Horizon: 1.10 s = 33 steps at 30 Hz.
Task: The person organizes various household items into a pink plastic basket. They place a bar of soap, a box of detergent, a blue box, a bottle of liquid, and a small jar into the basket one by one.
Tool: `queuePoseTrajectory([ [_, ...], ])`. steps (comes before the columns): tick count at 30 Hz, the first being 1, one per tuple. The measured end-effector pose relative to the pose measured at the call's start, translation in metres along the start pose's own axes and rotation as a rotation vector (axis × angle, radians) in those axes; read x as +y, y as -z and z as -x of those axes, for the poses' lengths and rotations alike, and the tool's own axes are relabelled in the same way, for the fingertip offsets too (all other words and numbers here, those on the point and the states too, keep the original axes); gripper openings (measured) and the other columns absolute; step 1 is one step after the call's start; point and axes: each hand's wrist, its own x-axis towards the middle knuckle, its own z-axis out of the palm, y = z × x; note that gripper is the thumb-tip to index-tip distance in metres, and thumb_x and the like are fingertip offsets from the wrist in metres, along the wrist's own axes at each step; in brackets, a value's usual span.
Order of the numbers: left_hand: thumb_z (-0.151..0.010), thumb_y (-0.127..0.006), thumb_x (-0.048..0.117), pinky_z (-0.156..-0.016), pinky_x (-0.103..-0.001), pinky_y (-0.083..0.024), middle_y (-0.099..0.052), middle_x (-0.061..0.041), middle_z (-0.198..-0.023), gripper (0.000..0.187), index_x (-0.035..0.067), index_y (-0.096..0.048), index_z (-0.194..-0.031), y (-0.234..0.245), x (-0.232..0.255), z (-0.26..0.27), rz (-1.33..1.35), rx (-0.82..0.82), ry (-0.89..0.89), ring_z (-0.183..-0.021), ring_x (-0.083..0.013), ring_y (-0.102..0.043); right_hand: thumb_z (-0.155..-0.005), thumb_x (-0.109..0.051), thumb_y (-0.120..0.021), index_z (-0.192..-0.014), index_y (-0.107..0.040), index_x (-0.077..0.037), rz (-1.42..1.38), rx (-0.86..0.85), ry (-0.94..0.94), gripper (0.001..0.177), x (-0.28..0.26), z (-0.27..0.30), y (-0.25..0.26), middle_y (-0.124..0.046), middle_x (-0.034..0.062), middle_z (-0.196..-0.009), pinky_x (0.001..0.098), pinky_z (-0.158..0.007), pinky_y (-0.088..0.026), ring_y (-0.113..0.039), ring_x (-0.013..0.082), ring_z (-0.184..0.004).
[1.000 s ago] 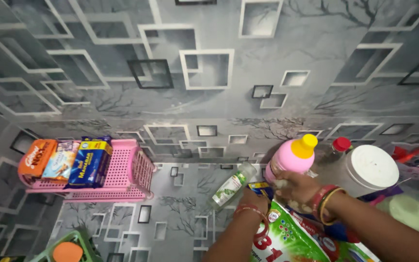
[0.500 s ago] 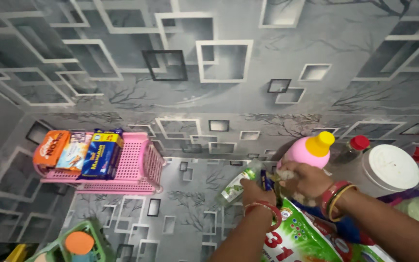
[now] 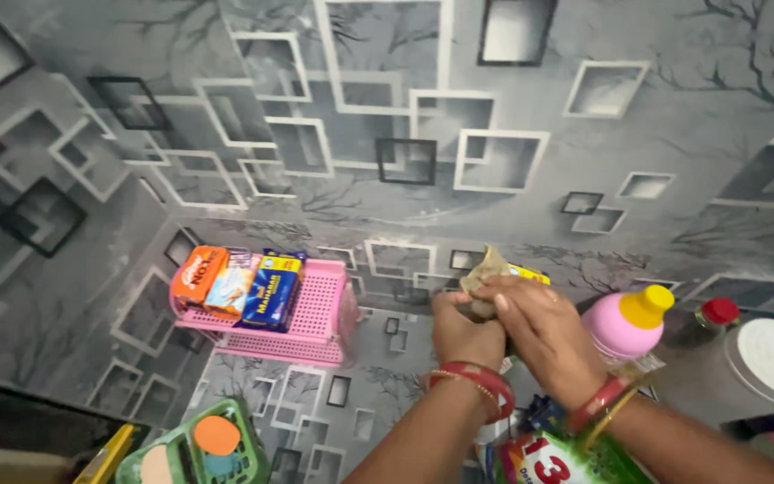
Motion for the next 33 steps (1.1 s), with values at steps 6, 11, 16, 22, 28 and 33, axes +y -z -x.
queuePoseTrajectory([
  [6, -0.075, -0.078, -0.007, -0.064, -0.031, -0.058, -0.071, -0.016, -0.091, 0.064, 0.011, -0.039, -0.122, 0.051, 0.032, 0.030, 0.048, -0.164, -0.012, -0.075, -0.0186, -0.070, -0.099, -0.037, -0.058, -0.110, -0.079, -0.007, 0.200, -0.010, -0.310, 0.038, 0.008, -0.037, -0.012, -0.075, 0.0179, -0.105, 0.0459, -0.083, -0.054, -0.070, 0.0380, -0.096],
  [11, -0.078, -0.074, -0.009, -0.068, -0.032, -0.060, -0.074, -0.014, -0.094, 0.062, 0.013, -0.038, -0.123, 0.098, 0.050, 0.023, 0.160, -0.161, -0.015, -0.079, -0.0190, -0.073, -0.100, -0.052, -0.061, -0.100, -0.075, 0.000, -0.448, -0.016, -0.881, 0.053, 0.049, -0.051, -0.032, -0.075, 0.0135, -0.080, 0.0407, -0.059, -0.052, -0.066, 0.0248, -0.067],
  [16, -0.082, -0.072, -0.005, -0.068, -0.035, -0.060, -0.070, -0.010, -0.101, 0.054, 0.014, -0.043, -0.124, 0.148, 0.087, 0.001, 0.349, -0.006, 0.052, -0.084, -0.0184, -0.070, -0.092, -0.055, -0.060, -0.100, -0.067, -0.010, -0.834, -0.033, -1.195, 0.046, -0.015, -0.056, -0.042, -0.069, 0.0075, -0.079, 0.0396, -0.054, -0.050, -0.062, 0.0214, -0.060],
  [22, -0.084, -0.073, 0.001, -0.067, -0.034, -0.058, -0.071, -0.010, -0.100, 0.045, 0.012, -0.049, -0.121, 0.190, 0.093, -0.011, 0.323, 0.084, -0.051, -0.082, -0.0174, -0.069, -0.084, -0.046, -0.070, -0.104, -0.072, -0.010, -1.101, -0.338, -0.981, 0.041, -0.134, -0.065, -0.077, -0.077, 0.0083, -0.093, 0.0403, -0.061, -0.061, -0.073, 0.0192, -0.073],
  [28, -0.086, -0.074, 0.003, -0.074, -0.028, -0.057, -0.073, -0.012, -0.101, 0.043, 0.008, -0.051, -0.123, 0.231, 0.083, -0.041, 0.139, 0.104, -0.244, -0.086, -0.0142, -0.068, -0.086, -0.020, -0.075, -0.123, -0.055, -0.010, -0.923, -0.247, -1.061, 0.044, -0.151, -0.103, -0.113, -0.075, 0.0171, -0.093, 0.0444, -0.055, -0.057, -0.071, 0.0286, -0.061],
  [33, -0.093, -0.067, 0.007, -0.080, -0.030, -0.055, -0.074, -0.014, -0.109, 0.041, 0.005, -0.050, -0.130, 0.271, 0.078, -0.070, 0.118, -0.109, -0.285, -0.094, -0.0150, -0.069, -0.086, -0.007, -0.073, -0.131, -0.045, -0.017, -0.778, -0.189, -1.002, 0.054, -0.148, -0.134, -0.161, -0.069, 0.0190, -0.087, 0.0428, -0.049, -0.052, -0.065, 0.0280, -0.057],
])
